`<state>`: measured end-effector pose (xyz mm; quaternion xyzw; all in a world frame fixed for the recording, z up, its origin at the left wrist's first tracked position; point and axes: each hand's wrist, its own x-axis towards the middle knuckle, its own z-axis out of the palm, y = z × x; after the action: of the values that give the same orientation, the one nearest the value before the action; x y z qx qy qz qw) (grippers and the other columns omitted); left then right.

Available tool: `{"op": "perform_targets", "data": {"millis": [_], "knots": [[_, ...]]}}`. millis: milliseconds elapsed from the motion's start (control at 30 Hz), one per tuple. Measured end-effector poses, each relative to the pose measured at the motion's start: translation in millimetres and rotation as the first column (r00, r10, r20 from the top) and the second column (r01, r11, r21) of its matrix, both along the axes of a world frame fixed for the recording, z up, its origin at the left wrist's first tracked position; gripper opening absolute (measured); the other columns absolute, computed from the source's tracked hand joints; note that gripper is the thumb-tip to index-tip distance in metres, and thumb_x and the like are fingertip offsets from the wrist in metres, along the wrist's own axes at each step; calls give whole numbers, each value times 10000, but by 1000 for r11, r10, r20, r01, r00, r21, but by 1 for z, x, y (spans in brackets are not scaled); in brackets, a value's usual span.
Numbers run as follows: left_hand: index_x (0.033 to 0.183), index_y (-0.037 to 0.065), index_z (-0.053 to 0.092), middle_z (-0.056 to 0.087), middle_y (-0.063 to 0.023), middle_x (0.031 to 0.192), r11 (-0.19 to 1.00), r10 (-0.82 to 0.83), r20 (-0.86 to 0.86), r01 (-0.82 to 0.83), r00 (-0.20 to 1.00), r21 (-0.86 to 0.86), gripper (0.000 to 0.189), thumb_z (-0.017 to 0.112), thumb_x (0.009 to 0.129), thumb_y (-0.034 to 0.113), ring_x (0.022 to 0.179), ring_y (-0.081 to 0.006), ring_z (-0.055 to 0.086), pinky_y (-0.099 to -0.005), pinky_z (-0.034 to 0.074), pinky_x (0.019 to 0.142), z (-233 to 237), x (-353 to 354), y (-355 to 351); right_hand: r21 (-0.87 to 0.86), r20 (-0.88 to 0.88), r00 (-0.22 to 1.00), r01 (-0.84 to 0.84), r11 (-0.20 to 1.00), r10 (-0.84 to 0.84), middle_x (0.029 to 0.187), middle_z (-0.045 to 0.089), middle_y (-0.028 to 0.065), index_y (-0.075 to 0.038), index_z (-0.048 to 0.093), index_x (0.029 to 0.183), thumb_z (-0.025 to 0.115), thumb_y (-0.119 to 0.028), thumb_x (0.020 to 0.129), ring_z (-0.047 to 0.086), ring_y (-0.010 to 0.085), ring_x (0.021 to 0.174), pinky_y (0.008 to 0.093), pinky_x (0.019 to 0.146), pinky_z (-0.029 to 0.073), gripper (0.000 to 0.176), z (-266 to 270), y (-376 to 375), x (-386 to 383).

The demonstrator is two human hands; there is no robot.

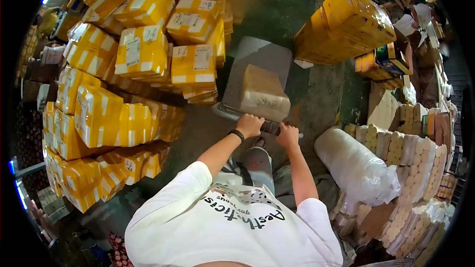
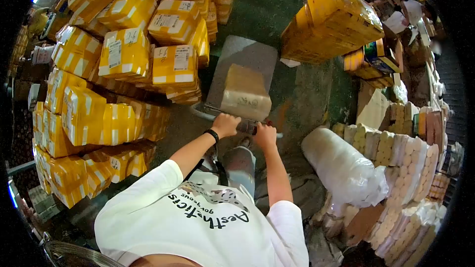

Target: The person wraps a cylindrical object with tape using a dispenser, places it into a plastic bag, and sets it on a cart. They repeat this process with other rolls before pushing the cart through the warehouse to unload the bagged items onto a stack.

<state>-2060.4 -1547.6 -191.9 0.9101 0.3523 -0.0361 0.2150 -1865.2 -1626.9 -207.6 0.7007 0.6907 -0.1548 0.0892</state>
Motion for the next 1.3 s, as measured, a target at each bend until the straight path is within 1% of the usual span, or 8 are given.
{"op": "perform_targets", "data": {"millis": [267,400,700,800,900,1133,1267,1300], "knots": [[802,100,599,626,-108,660,996,69,-9,-68,998,59,183,635,648,193,642,-289,628,-410,500,589,-11,37,93,-137,-15,1000,11,990,-13,766,644,122,-73,583,898,695,-324,703,638,284,726,389,619,490,337,10,109,33],[878,95,621,550,-107,550,983,98,-12,-95,995,157,247,669,650,178,530,-278,563,-397,462,514,-13,59,147,76,-142,986,-72,995,82,712,636,143,-46,575,875,688,-301,700,637,288,647,385,569,493,330,4,156,59],[1078,130,638,622,-106,670,984,71,-30,-65,997,166,437,681,658,244,615,-280,599,-404,486,556,-16,122,286,73,-102,991,-85,994,92,693,628,140,-61,578,827,697,-303,697,635,292,659,388,573,494,300,7,308,128],[1106,144,623,638,-107,721,995,91,-94,-88,991,42,461,673,665,269,685,-285,616,-410,500,624,-6,144,363,102,-49,998,-45,994,50,728,633,146,-63,588,838,660,-311,726,634,302,702,411,609,491,282,8,380,143],[1098,137,618,645,-102,773,998,49,-24,-49,998,33,456,673,669,281,731,-285,618,-405,501,643,1,151,425,145,-60,998,-12,989,21,779,641,147,-66,599,858,640,-319,724,629,326,730,441,651,486,289,5,438,149],[958,116,613,635,-108,794,996,65,75,-70,995,56,362,693,647,283,735,-289,616,-427,464,613,-25,200,587,-86,-62,992,106,991,-112,777,638,178,-36,593,862,645,-289,678,626,345,755,443,699,492,317,16,587,186],[905,105,609,633,-111,769,990,82,175,-100,981,97,330,701,636,272,713,-296,613,-435,460,611,-25,247,668,40,-178,980,101,994,-92,784,638,185,-49,589,868,653,-273,663,625,355,740,450,684,500,310,20,668,230],[888,107,614,633,-111,746,999,52,39,-53,998,8,294,686,644,254,708,-300,615,-436,461,609,-4,261,692,106,-204,976,98,990,-74,787,647,163,-74,591,879,663,-280,669,628,344,730,443,660,504,303,16,688,243]]}}
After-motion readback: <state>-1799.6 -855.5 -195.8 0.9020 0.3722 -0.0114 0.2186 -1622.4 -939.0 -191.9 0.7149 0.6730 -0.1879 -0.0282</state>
